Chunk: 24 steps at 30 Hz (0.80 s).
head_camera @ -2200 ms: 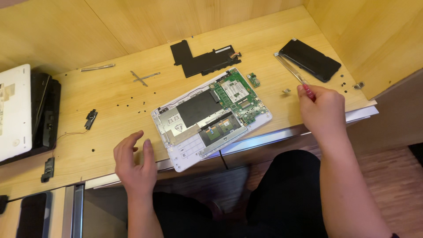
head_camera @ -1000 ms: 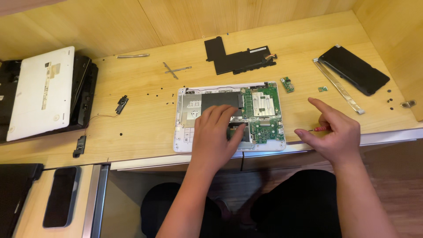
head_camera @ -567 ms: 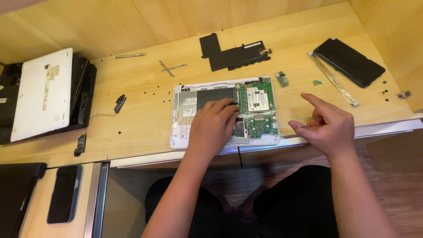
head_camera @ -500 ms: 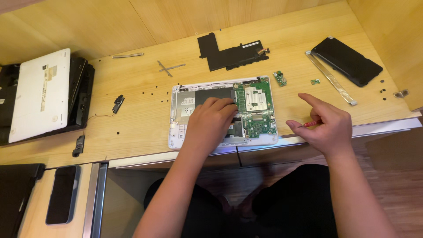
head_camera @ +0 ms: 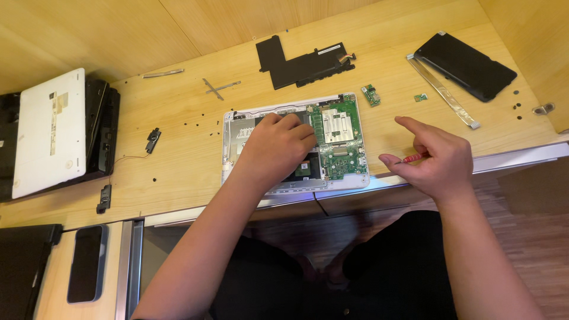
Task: The person disassembles a white laptop by removing screws and detaching internal components. They use a screwdriver to loosen screws, then remove the battery, a small circuit board, and the motherboard, placing each part on the desk.
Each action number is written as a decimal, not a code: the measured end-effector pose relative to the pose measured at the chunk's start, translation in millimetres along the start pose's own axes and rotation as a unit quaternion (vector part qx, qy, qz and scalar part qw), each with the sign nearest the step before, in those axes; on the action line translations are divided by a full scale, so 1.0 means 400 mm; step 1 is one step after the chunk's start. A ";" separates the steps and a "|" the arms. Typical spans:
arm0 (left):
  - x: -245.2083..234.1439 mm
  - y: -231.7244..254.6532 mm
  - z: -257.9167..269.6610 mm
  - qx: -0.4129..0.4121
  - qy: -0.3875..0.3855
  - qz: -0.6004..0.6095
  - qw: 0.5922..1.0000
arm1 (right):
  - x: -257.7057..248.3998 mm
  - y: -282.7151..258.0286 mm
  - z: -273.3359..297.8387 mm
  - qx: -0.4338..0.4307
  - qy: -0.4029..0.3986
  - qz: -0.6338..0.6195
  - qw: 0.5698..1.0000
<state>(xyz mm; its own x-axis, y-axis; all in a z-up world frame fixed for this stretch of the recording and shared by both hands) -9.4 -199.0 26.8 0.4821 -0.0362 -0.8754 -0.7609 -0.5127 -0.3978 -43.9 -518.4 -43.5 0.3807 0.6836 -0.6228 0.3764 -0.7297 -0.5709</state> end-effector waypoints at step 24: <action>-0.003 0.061 0.055 -0.178 0.038 0.217 0.959 | 0.007 0.009 0.002 -0.013 0.005 0.020 1.000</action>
<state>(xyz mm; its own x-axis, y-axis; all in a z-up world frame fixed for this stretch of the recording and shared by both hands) -38.2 -192.5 12.0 0.1945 -0.3682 -0.9092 -0.7069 -0.6952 0.1302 -42.0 -519.2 -47.7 0.4050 0.6542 -0.6387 0.3817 -0.7558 -0.5321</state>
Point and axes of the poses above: each hand's wrist, its own z-axis away from the middle knuckle, its own x-axis out of the palm, y = z × x, the point moved 4 cm from there along -z, towards the middle knuckle, and after that the axes turned 6 degrees about x, right-handed, at the moved point
